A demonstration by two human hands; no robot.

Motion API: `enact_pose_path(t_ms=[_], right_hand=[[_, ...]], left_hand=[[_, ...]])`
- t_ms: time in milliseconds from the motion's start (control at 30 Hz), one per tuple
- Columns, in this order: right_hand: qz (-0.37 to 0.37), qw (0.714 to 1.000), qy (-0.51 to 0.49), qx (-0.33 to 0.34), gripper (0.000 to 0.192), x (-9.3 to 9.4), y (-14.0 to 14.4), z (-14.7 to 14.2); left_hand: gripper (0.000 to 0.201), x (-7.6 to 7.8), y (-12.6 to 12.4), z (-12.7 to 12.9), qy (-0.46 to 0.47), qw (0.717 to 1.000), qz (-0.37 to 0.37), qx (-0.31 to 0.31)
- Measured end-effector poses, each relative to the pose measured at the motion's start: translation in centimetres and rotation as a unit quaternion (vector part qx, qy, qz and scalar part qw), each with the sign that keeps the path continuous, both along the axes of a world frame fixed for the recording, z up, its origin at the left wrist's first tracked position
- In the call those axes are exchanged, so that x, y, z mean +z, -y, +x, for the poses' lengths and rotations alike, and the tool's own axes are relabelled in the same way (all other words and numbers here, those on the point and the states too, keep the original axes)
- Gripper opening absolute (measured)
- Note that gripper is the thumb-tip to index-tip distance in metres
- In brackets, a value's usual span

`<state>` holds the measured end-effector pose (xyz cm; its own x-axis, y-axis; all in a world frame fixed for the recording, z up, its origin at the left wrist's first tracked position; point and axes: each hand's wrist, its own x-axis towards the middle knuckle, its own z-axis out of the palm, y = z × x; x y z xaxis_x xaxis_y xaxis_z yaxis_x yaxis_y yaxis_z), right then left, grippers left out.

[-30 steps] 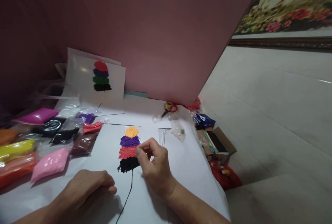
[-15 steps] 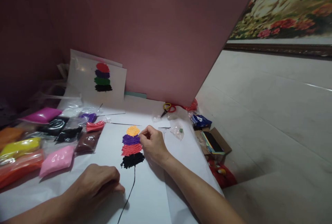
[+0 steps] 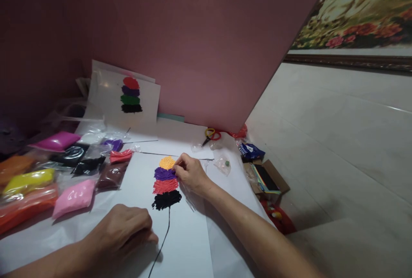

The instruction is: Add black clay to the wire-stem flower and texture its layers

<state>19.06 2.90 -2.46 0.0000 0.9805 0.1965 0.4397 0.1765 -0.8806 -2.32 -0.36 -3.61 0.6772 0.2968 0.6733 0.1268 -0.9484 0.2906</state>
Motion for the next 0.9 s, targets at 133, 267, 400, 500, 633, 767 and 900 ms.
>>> enact_pose_path(t_ms=[133,267,400,500,633,767,900], right_hand=[[0.003,1.0,0.004,0.002,0.007,0.1,-0.3,0.1],[0.019,1.0,-0.011,-0.018,0.004,-0.9,-1.1,-0.5],[0.027,1.0,-0.001,-0.012,0.005,-1.4,-1.4,-0.6],[0.027,1.0,-0.002,-0.009,0.005,-1.4,-1.4,-0.5],[0.018,1.0,-0.018,-0.013,0.003,-1.4,-1.4,-0.4],[0.012,1.0,-0.027,-0.01,0.002,-1.5,-1.4,-0.4],[0.017,1.0,-0.014,-0.004,0.003,-1.4,-1.4,-0.5]], left_hand=[[0.043,-0.2,0.0,-0.1,-0.015,1.0,-0.009,0.0],[0.042,-0.4,-0.1,-0.1,-0.014,1.0,-0.005,-0.003],[0.044,-0.5,-0.1,0.0,-0.009,1.0,-0.002,-0.006],[0.046,-0.6,-0.2,0.1,-0.003,1.0,-0.002,-0.008],[0.047,-0.6,-0.1,0.0,-0.012,1.0,-0.01,-0.006],[0.048,-0.4,0.0,0.0,-0.013,1.0,-0.01,-0.001],[0.047,-0.3,-0.1,-0.1,-0.012,1.0,-0.019,-0.006]])
